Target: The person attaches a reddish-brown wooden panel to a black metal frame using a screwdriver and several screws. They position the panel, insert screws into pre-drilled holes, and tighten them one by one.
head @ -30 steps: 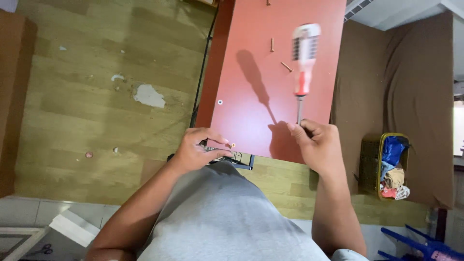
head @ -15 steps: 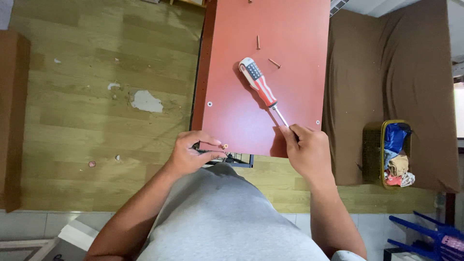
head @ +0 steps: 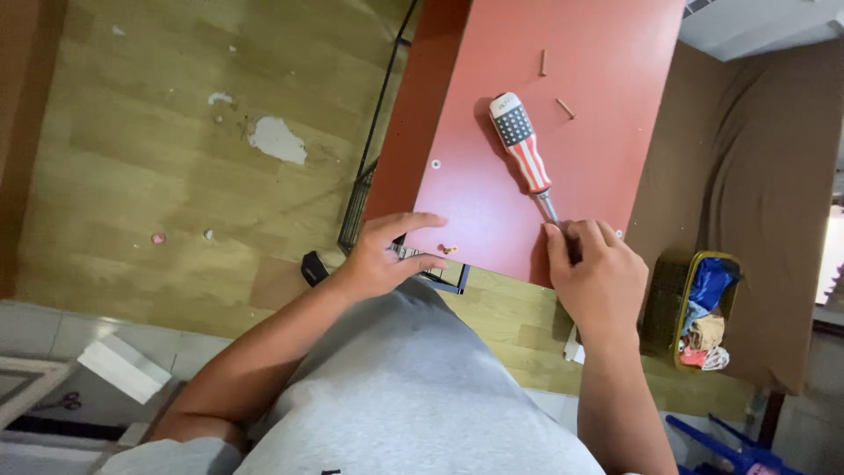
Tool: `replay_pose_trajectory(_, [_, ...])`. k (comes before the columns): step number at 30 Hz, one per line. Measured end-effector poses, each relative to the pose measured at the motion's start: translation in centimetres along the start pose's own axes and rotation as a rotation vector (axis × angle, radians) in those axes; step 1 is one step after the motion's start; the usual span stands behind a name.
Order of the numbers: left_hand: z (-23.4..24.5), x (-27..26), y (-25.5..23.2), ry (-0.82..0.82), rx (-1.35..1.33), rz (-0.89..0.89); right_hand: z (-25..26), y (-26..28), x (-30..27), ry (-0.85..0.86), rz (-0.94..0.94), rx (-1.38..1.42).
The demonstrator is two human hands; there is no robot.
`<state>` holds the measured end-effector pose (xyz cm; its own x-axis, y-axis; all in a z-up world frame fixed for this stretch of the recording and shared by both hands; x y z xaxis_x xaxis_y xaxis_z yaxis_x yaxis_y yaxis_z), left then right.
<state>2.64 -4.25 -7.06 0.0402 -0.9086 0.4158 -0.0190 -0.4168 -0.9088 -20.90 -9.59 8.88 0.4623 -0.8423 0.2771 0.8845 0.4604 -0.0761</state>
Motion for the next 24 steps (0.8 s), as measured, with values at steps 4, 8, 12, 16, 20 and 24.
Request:
replay_pose_trajectory(4, [-1.0,-1.3,0.1,-0.122,-0.038,0.034,0.4,0.3,0.0,0.045,-0.042,0.036])
replay_pose_trajectory(8, [-2.2,-3.7,1.5,-0.37,-0.037,0.104,0.9,0.2,-0.6,-0.009,-0.038,0.056])
replay_pose_trajectory(12, [-2.6,-4.1,1.3,-0.524,0.051,-0.007,0.5,-0.5,-1.4,-0.104,-0.047,0.192])
replay_pose_trajectory(16, [-3.1,-3.8,1.2,-0.569,0.01,-0.021,0.3,1.7,-0.1,-0.072,0.151,0.329])
replay_pose_trajectory(20, [-3.3,-3.7,1.1,-0.6,0.009,-0.071,1.4,4.7,2.9,0.067,0.448,0.523])
replay_pose_trajectory(24, [-2.9,-3.4,1.9,-0.588,0.096,-0.16,2.1,6.1,5.5,0.222,0.606,0.554])
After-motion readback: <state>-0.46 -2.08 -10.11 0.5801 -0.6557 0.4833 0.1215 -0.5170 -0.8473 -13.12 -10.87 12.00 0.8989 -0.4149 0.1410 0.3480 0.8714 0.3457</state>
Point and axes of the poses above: each hand's wrist, its own x-axis towards the middle knuckle, its own z-axis out of the back of the hand, y = z × x, the point moved 1 cm from there along x, towards the middle knuckle, and after that the axes turned 3 degrees about z, right-handed, at the moved point
